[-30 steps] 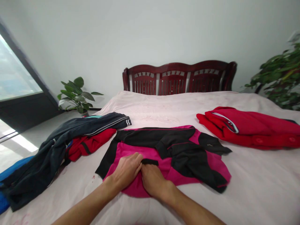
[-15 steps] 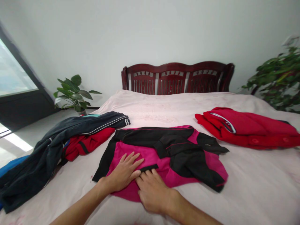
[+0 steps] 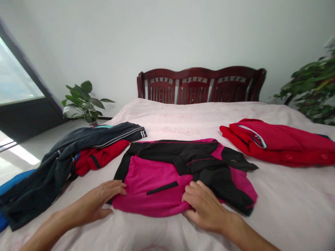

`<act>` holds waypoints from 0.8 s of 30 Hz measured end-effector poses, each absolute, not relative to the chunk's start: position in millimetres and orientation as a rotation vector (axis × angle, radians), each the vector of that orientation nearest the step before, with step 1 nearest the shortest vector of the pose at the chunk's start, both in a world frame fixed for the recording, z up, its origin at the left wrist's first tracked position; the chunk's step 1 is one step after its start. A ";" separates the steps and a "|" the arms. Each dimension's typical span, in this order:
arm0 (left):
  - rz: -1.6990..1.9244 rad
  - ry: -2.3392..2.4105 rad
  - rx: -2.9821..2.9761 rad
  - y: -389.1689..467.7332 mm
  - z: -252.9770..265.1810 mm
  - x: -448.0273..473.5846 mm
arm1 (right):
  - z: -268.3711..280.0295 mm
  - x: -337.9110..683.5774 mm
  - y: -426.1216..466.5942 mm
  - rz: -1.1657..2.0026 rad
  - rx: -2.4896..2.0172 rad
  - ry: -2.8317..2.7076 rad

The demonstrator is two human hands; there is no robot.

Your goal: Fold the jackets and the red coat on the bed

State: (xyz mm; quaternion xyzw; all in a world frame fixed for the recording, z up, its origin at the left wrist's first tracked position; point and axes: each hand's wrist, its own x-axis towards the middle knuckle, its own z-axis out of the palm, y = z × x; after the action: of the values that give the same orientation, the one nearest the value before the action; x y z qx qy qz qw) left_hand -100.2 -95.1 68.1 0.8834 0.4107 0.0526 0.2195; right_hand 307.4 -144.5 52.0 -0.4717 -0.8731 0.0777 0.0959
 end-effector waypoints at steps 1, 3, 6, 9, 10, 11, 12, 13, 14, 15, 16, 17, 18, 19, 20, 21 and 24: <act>0.205 1.170 2.412 -94.1 68.6 -102.7 | 56.4 307.4 -139.0 0.246 -1.376 -2.593; 0.305 1.208 2.339 -89.9 65.9 -102.8 | 62.5 309.0 -126.7 0.332 -1.329 -2.577; 0.422 1.240 2.197 -80.4 56.9 -100.6 | 61.3 316.2 -107.9 0.624 -1.381 -2.401; 0.483 1.229 2.063 -71.8 49.9 -103.6 | 48.3 324.2 -92.8 0.869 -1.494 -2.091; 0.486 1.205 2.043 -69.8 48.5 -105.5 | 43.1 326.1 -89.1 0.897 -1.507 -2.020; 0.483 1.180 2.044 -68.5 47.4 -107.1 | 38.1 327.3 -86.1 0.906 -1.510 -1.972; 0.477 1.166 2.063 -67.9 46.3 -108.3 | 34.0 327.8 -83.8 0.905 -1.514 -1.942; 0.470 1.174 2.097 -67.8 44.9 -108.6 | 30.9 327.8 -82.1 0.901 -1.520 -1.927; 0.468 1.207 2.139 -68.2 43.1 -108.0 | 28.8 327.4 -80.8 0.895 -1.525 -1.923; 0.480 1.264 2.181 -68.8 40.8 -106.5 | 27.9 326.9 -79.8 0.886 -1.528 -1.927; 0.502 1.328 2.218 -69.4 38.1 -104.4 | 28.0 326.4 -78.9 0.873 -1.532 -1.937; 0.534 1.386 2.247 -69.6 35.0 -102.0 | 28.7 326.1 -77.9 0.857 -1.535 -1.950; 0.577 1.431 2.264 -69.2 32.0 -99.6 | 29.8 326.2 -76.8 0.838 -1.539 -1.962; 0.631 1.459 2.265 -67.9 29.2 -97.5 | 31.1 326.5 -75.4 0.820 -1.543 -1.971; 0.689 1.469 2.250 -65.6 26.8 -95.6 | 32.5 327.2 -73.8 0.804 -1.550 -1.978; 0.749 1.471 2.220 -62.2 25.2 -93.8 | 33.7 328.0 -72.2 0.778 -1.562 -1.986; 0.905 1.537 2.066 -45.4 24.7 -87.0 | 36.2 329.1 -68.2 0.601 -1.662 -2.051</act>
State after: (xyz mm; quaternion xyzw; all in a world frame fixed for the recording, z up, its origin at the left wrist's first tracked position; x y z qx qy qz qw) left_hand -87.0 -45.4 24.7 0.7409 0.5511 0.3247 0.2048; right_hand 329.1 -68.2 36.2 -0.5994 -0.7398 0.2169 0.2154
